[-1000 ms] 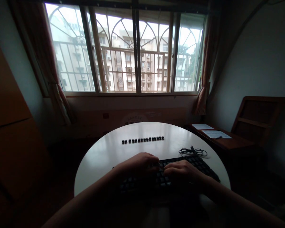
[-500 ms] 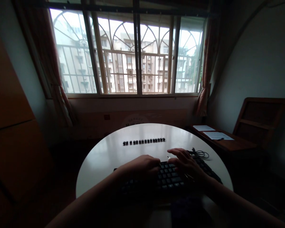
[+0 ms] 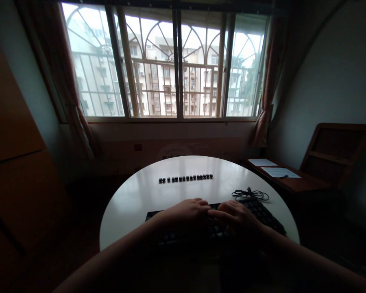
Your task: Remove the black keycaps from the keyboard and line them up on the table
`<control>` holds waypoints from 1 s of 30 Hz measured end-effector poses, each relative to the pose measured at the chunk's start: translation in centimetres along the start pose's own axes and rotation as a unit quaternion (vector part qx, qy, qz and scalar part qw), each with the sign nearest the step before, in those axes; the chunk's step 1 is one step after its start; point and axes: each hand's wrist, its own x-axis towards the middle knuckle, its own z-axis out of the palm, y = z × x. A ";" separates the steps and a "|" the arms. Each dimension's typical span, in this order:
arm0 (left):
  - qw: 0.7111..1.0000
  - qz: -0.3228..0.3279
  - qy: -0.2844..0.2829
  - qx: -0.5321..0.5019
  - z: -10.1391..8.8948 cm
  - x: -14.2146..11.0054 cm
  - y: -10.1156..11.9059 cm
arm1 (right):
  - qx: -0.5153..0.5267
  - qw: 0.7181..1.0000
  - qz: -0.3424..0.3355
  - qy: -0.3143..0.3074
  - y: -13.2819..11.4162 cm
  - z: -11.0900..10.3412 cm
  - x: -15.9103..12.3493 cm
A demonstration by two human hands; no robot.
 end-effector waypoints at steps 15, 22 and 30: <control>0.999 0.016 0.003 -0.037 -0.1 0.0 0.5 | -0.007 1.000 -0.011 0.014 -0.4 -0.2 0.4; 0.998 -0.006 -0.008 -0.068 -0.5 -0.2 1.0 | 0.020 1.000 -0.004 -0.004 -0.5 -0.3 0.7; 0.995 -0.047 -0.009 -0.088 -1.5 -0.7 0.7 | 0.030 0.997 0.061 0.039 0.1 -1.5 0.5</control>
